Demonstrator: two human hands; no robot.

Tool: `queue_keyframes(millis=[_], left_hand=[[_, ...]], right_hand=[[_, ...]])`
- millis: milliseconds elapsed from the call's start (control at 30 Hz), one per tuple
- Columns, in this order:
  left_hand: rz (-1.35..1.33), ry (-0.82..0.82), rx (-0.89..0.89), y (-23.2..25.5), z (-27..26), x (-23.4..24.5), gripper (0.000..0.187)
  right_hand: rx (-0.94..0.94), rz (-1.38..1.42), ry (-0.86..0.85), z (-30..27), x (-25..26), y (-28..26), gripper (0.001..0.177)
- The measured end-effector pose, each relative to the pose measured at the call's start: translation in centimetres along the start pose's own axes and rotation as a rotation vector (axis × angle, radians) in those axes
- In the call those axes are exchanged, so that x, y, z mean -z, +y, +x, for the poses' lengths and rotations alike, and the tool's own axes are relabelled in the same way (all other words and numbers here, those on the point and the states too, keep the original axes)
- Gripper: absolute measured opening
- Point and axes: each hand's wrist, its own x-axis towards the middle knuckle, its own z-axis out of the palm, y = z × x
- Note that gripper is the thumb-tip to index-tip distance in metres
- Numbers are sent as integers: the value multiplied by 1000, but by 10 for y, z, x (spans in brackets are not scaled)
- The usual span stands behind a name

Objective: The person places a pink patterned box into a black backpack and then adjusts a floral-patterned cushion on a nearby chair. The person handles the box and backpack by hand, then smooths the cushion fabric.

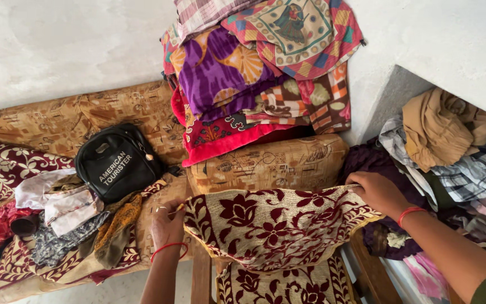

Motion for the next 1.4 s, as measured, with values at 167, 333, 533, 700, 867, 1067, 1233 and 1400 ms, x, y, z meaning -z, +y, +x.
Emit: queue_keyframes(millis=[167, 333, 533, 700, 867, 1067, 1233, 1400], left_hand=[[0, -39, -4, -15, 9, -4, 25], [14, -94, -31, -28, 20, -7, 24], [-91, -158, -25, -39, 35, -12, 25], [-86, -172, 29, -44, 47, -18, 25], [-114, -179, 30, -41, 65, -23, 23], [-24, -167, 43, -34, 92, -32, 19], [-142, -211, -18, -36, 114, -46, 24], [84, -170, -79, -42, 130, -66, 28]], right_hand=[[14, 25, 12, 2, -1, 4, 18], [-56, 24, -20, 8, -1, -1, 19], [-62, 30, -2, 21, 0, -4, 20], [-14, 47, 31, 35, -5, 0, 19], [-73, 20, 6, 52, -10, 7, 20], [-61, -13, 1, 74, -13, 17, 23], [-76, -49, 0, 90, -20, 32, 29], [-75, -24, 2, 105, -28, 45, 29]])
